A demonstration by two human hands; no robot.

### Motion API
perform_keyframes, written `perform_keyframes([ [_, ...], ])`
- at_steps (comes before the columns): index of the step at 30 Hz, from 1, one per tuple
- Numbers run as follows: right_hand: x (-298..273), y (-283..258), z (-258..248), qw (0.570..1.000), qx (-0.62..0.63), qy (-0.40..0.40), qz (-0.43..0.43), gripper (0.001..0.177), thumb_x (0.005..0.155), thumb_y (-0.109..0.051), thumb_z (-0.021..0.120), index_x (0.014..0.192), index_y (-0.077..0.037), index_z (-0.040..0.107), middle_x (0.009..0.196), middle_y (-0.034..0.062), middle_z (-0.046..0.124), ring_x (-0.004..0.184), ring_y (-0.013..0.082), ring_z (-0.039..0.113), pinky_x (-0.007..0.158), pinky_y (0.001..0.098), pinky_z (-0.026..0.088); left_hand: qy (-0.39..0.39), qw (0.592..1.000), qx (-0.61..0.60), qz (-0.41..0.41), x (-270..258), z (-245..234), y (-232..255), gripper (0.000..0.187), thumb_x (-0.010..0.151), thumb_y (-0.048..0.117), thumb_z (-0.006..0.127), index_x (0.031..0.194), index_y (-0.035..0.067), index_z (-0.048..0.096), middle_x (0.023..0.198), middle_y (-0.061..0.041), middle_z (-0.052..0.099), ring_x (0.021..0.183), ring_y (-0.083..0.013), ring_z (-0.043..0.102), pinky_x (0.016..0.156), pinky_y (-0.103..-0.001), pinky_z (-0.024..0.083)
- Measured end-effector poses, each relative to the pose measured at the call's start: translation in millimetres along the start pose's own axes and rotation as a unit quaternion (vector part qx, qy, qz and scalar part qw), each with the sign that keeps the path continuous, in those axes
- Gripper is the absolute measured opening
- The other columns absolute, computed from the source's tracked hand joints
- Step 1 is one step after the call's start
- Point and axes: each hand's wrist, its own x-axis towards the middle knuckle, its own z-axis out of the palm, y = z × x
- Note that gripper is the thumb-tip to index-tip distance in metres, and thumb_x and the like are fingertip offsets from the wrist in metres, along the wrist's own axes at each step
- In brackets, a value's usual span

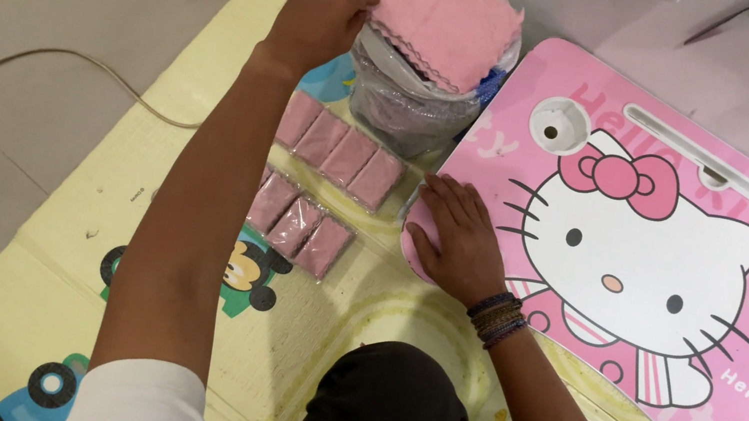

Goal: The person uses a lint roller to remove debris from small pieces of pink fabric before placing them into individual plastic sleeves.

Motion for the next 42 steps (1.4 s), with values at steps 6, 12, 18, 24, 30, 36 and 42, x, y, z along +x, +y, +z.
perform_keyframes([
  [6, 0, 1, 1, 1.000, -0.004, -0.006, 0.007, 0.045, 0.102, -0.031, 0.057, 0.135, 0.001, 0.059, 0.144, 0.0176, 0.058, 0.135, 0.0347, 0.052, 0.120, 0.0517, 0.034, -0.012, 0.999, 0.037, -0.003, 1, 5, -6, 0.037, 0.087, -0.009, 0.063, 0.118, 0.005, 0.076, 0.109, -0.014, 0.075, 0.098, -0.0350, 0.066, 0.086, -0.048, 0.050],
  [12, 0, 0, 0, 1.000, -0.006, -0.008, 0.009, 0.045, 0.102, -0.031, 0.057, 0.133, 0.001, 0.060, 0.144, 0.0184, 0.058, 0.134, 0.0351, 0.053, 0.119, 0.0520, 0.035, -0.011, 0.996, 0.082, 0.026, 9, 11, -19, 0.036, 0.079, -0.008, 0.066, 0.108, 0.009, 0.080, 0.092, -0.009, 0.076, 0.081, -0.0326, 0.068, 0.077, -0.045, 0.053],
  [18, 0, 1, 1, 1.000, -0.006, -0.018, 0.019, 0.047, 0.102, -0.032, 0.056, 0.135, 0.000, 0.059, 0.145, 0.0172, 0.058, 0.136, 0.0335, 0.051, 0.120, 0.0510, 0.033, 0.003, 0.995, 0.100, 0.007, 18, 7, -16, 0.028, 0.085, -0.002, 0.074, 0.110, 0.007, 0.082, 0.098, -0.010, 0.079, 0.087, -0.0299, 0.068, 0.062, -0.044, 0.058],
  [24, -1, 0, 1, 1.000, 0.001, -0.004, 0.011, 0.046, 0.102, -0.030, 0.057, 0.136, 0.001, 0.058, 0.145, 0.0183, 0.058, 0.135, 0.0349, 0.052, 0.119, 0.0517, 0.035, -0.020, 0.998, 0.062, -0.016, 24, 9, -17, 0.038, 0.082, -0.011, 0.066, 0.116, 0.003, 0.076, 0.107, -0.016, 0.074, 0.095, -0.0393, 0.069, 0.064, -0.049, 0.059],
  [30, -1, 2, 3, 1.000, -0.001, -0.015, 0.019, 0.047, 0.102, -0.033, 0.055, 0.134, 0.001, 0.059, 0.144, 0.0177, 0.058, 0.135, 0.0345, 0.052, 0.119, 0.0517, 0.034, 0.001, 1.000, -0.011, 0.010, 43, -9, 4, 0.025, 0.087, -0.011, 0.057, 0.104, -0.005, 0.074, 0.099, -0.016, 0.064, 0.094, -0.0342, 0.063, 0.067, -0.043, 0.054],
  [36, 0, 11, -6, 0.984, 0.071, 0.074, 0.146, 0.083, 0.096, -0.040, 0.069, 0.156, 0.000, 0.028, 0.163, 0.0245, 0.030, 0.149, 0.0426, 0.032, 0.123, 0.0550, 0.028, 0.013, 0.987, 0.054, 0.148, 67, -50, 63, 0.004, 0.081, -0.005, 0.067, 0.082, -0.002, 0.070, 0.085, -0.011, 0.058, 0.081, -0.0314, 0.056, 0.059, -0.042, 0.045],
  [42, 28, 8, -49, 0.969, 0.069, 0.205, 0.123, 0.101, 0.096, -0.050, 0.076, 0.161, -0.004, 0.015, 0.167, 0.0200, 0.025, 0.156, 0.0399, 0.030, 0.128, 0.0580, 0.026, -0.097, 0.972, 0.060, 0.205, 85, -108, 169, 0.020, 0.087, 0.016, 0.079, 0.081, -0.003, 0.073, 0.077, -0.012, 0.061, 0.074, -0.0331, 0.061, 0.051, -0.047, 0.047],
])
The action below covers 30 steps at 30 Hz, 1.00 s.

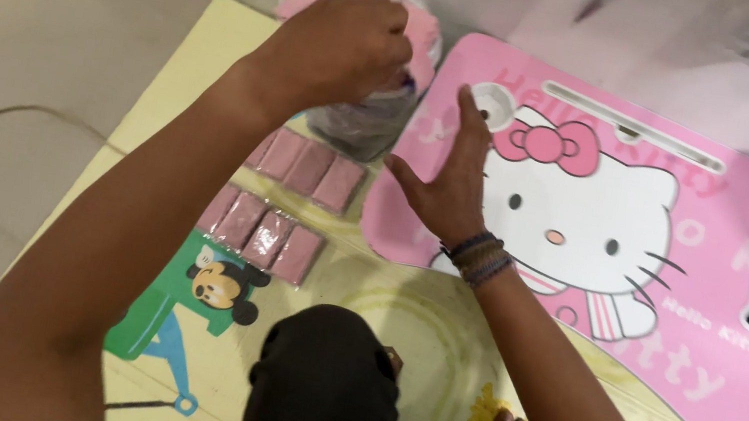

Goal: The person uses a lint roller to remove debris from small pieces of pink fabric before placing them into individual plastic sleeves.

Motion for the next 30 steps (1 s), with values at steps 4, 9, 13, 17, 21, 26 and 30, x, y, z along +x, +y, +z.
perform_keyframes([
  [4, -1, 9, -36, 0.999, 0.018, -0.049, 0.009, 0.067, 0.090, -0.036, 0.080, 0.142, -0.006, 0.049, 0.143, 0.0138, 0.058, 0.133, 0.0356, 0.053, 0.118, 0.0527, 0.032, -0.033, 0.996, -0.084, -0.012, 13, -27, 48, 0.024, 0.095, 0.013, 0.059, 0.075, 0.004, 0.068, 0.081, -0.010, 0.058, 0.077, -0.0323, 0.059, 0.055, -0.049, 0.044],
  [9, -48, 26, -117, 0.960, 0.041, -0.241, 0.138, 0.017, 0.087, -0.021, 0.076, 0.102, -0.015, 0.069, 0.090, 0.0041, 0.075, 0.095, 0.0278, 0.074, 0.088, 0.0416, 0.056, -0.120, 0.944, -0.298, -0.071, 28, -63, 100, 0.013, 0.089, 0.020, 0.068, 0.094, 0.010, 0.074, 0.082, -0.021, 0.066, 0.090, -0.0432, 0.068, 0.078, -0.052, 0.051],
  [13, -79, 40, -193, 0.932, 0.075, -0.301, 0.188, 0.015, 0.086, -0.011, 0.074, 0.100, -0.011, 0.069, 0.079, 0.0059, 0.073, 0.082, 0.0238, 0.075, 0.082, 0.0394, 0.057, -0.171, 0.909, -0.366, -0.106, 41, -37, 139, 0.016, 0.086, 0.023, 0.067, 0.096, 0.016, 0.078, 0.087, -0.016, 0.073, 0.093, -0.0400, 0.071, 0.082, -0.049, 0.054],
  [17, -79, 52, -243, 0.892, 0.057, -0.339, 0.294, 0.016, 0.087, -0.009, 0.070, 0.103, -0.007, 0.072, 0.078, 0.0101, 0.077, 0.077, 0.0251, 0.074, 0.078, 0.0416, 0.057, -0.219, 0.906, -0.343, -0.113, 65, 27, 163, 0.019, 0.087, 0.032, 0.067, 0.097, 0.020, 0.077, 0.081, -0.007, 0.073, 0.087, -0.0344, 0.072, 0.078, -0.046, 0.056],
  [21, -88, 107, -251, 0.924, -0.109, -0.253, 0.266, 0.038, 0.087, -0.010, 0.070, 0.125, -0.006, 0.066, 0.108, 0.0174, 0.075, 0.109, 0.0350, 0.069, 0.091, 0.0447, 0.056, -0.193, 0.928, -0.281, -0.151, 92, 109, 173, 0.029, 0.089, 0.031, 0.066, 0.115, 0.020, 0.073, 0.101, -0.006, 0.074, 0.101, -0.0287, 0.071, 0.084, -0.045, 0.056],
  [26, -102, 119, -257, 0.925, -0.238, -0.256, 0.150, 0.036, 0.088, -0.013, 0.069, 0.124, -0.008, 0.066, 0.117, 0.0134, 0.069, 0.113, 0.0330, 0.066, 0.093, 0.0421, 0.056, -0.160, 0.963, -0.206, -0.065, 77, 127, 188, 0.038, 0.093, 0.031, 0.064, 0.123, 0.010, 0.068, 0.116, -0.013, 0.068, 0.114, -0.0331, 0.065, 0.093, -0.049, 0.051],
  [30, -123, 107, -241, 0.905, -0.260, -0.335, -0.023, 0.022, 0.089, -0.012, 0.066, 0.110, -0.010, 0.071, 0.103, 0.0117, 0.071, 0.098, 0.0293, 0.069, 0.082, 0.0385, 0.059, -0.199, 0.957, -0.184, 0.107, 35, 107, 197, 0.038, 0.095, 0.030, 0.065, 0.124, 0.004, 0.066, 0.134, -0.019, 0.063, 0.133, -0.0355, 0.055, 0.110, -0.050, 0.043],
])
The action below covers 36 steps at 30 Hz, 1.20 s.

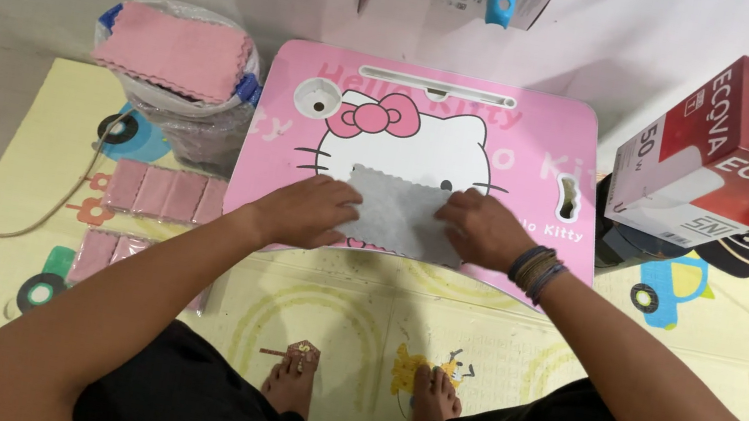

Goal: The person uses a lint roller to remove debris from small pieces of pink fabric before placing them into individual plastic sleeves.

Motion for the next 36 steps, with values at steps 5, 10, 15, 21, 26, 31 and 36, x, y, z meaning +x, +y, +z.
perform_keyframes([
  [5, -9, -10, 31, 0.990, -0.126, -0.058, 0.005, 0.024, 0.094, -0.031, 0.062, 0.113, -0.016, 0.064, 0.103, 0.0043, 0.061, 0.100, 0.0236, 0.062, 0.087, 0.0390, 0.055, -0.036, 0.999, -0.004, -0.012, -7, 13, -7, 0.046, 0.101, 0.042, 0.057, 0.132, 0.008, 0.062, 0.141, -0.016, 0.058, 0.140, -0.0312, 0.050, 0.118, -0.047, 0.036],
  [10, -7, 23, 47, 0.990, -0.130, -0.035, 0.051, 0.023, 0.095, -0.031, 0.060, 0.114, -0.017, 0.063, 0.107, 0.0039, 0.059, 0.105, 0.0253, 0.063, 0.091, 0.0424, 0.055, -0.024, 0.999, -0.010, -0.028, 1, 16, -3, 0.053, 0.103, 0.048, 0.053, 0.139, 0.009, 0.058, 0.148, -0.015, 0.053, 0.143, -0.0309, 0.046, 0.118, -0.048, 0.035],
  [15, -9, 34, 24, 0.981, -0.106, -0.077, 0.141, 0.041, 0.095, -0.030, 0.059, 0.133, -0.017, 0.056, 0.141, 0.0077, 0.053, 0.130, 0.0320, 0.057, 0.103, 0.0495, 0.051, -0.061, 0.995, -0.028, -0.067, 11, 16, 7, 0.062, 0.102, 0.054, 0.048, 0.152, 0.017, 0.043, 0.161, -0.010, 0.038, 0.149, -0.0304, 0.036, 0.122, -0.050, 0.030],
  [21, -8, 36, 28, 0.981, -0.091, -0.078, 0.149, 0.047, 0.093, -0.028, 0.057, 0.137, -0.014, 0.054, 0.147, 0.0097, 0.049, 0.133, 0.0359, 0.055, 0.105, 0.0518, 0.050, -0.059, 0.996, -0.029, -0.065, 6, 8, 10, 0.069, 0.100, 0.058, 0.050, 0.154, 0.016, 0.039, 0.165, -0.011, 0.032, 0.151, -0.0326, 0.033, 0.121, -0.052, 0.030],
  [26, -10, 65, 68, 0.988, -0.086, -0.046, 0.122, 0.048, 0.089, -0.027, 0.060, 0.134, -0.012, 0.057, 0.143, 0.0123, 0.054, 0.124, 0.0391, 0.061, 0.099, 0.0520, 0.055, -0.031, 0.999, 0.003, -0.029, -1, 22, 7, 0.079, 0.094, 0.056, 0.061, 0.155, 0.012, 0.038, 0.165, -0.015, 0.031, 0.148, -0.0377, 0.035, 0.117, -0.055, 0.034],
  [31, 0, 70, 49, 0.992, -0.070, -0.029, 0.105, 0.052, 0.088, -0.031, 0.063, 0.135, -0.008, 0.057, 0.139, 0.0179, 0.058, 0.121, 0.0430, 0.062, 0.099, 0.0537, 0.056, 0.001, 1.000, 0.020, 0.007, 3, 17, 4, 0.089, 0.088, 0.050, 0.071, 0.158, 0.011, 0.033, 0.164, -0.018, 0.032, 0.145, -0.0423, 0.037, 0.111, -0.059, 0.039],
  [36, 24, 33, -36, 0.959, 0.160, 0.025, 0.234, 0.052, 0.099, -0.037, 0.057, 0.143, -0.009, 0.052, 0.146, 0.0122, 0.055, 0.131, 0.0303, 0.055, 0.109, 0.0451, 0.047, -0.074, 0.996, -0.056, -0.021, 5, 13, 2, 0.089, 0.094, 0.059, 0.061, 0.161, 0.012, 0.027, 0.170, -0.013, 0.015, 0.153, -0.0368, 0.017, 0.120, -0.054, 0.020],
])
